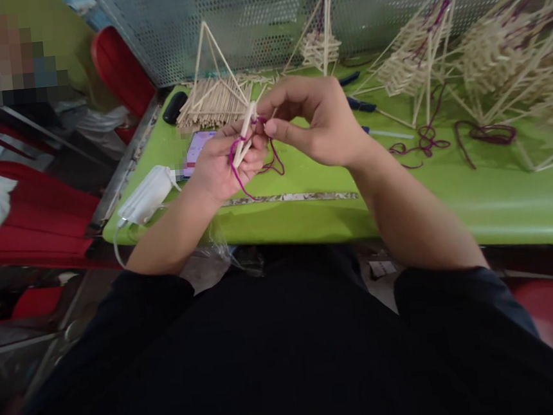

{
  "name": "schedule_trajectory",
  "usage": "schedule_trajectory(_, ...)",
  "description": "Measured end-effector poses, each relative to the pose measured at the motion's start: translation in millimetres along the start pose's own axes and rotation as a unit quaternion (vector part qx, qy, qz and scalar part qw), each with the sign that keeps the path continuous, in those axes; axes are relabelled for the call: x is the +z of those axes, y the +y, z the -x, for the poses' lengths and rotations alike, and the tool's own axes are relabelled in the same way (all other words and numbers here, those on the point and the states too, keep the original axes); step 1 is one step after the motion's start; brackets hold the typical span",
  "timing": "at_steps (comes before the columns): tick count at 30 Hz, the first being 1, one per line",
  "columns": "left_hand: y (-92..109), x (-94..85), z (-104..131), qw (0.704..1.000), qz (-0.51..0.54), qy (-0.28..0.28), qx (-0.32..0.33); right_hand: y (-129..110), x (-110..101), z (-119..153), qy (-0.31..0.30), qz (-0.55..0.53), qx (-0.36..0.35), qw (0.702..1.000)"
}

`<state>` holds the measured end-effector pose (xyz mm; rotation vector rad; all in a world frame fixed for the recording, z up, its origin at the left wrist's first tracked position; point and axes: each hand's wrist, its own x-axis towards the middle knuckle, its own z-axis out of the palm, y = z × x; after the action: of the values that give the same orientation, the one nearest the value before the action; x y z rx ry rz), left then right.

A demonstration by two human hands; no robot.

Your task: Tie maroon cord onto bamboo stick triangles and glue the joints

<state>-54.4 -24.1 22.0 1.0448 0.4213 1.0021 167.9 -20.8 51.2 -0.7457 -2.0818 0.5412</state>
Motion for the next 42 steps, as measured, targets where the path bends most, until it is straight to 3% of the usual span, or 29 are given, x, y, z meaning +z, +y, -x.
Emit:
schedule_trajectory(6,2.8,5.2,3.1,0.999,0.03,-0.013,-0.016,-2.3,7.8,0.2,0.041,-0.011,0.016,0.999)
schedule_trajectory(11,5.8,13.1,10.7,0.998,0.054,-0.009,-0.017,-6.1,20.9,-0.7,0.131,-0.09,-0.087,0.983)
schedule_trajectory(15,8.1,13.4,15.5,0.995,0.066,-0.072,-0.035,-7.8,25.1,-0.2,0.16,-0.106,-0.135,0.972)
schedule_trajectory(21,11.1,15.9,21.5,0.993,0.021,-0.092,-0.07,-10.5,20.4,3.1,0.116,-0.06,-0.139,0.982)
schedule_trajectory(29,7.4,12.7,21.5,0.994,-0.063,-0.075,-0.05,-5.0,25.9,3.2,0.117,-0.122,-0.096,0.981)
schedule_trajectory(42,-2.2,13.9,21.4,0.997,-0.032,-0.067,-0.015,-6.5,38.0,0.6,0.122,-0.235,-0.104,0.959)
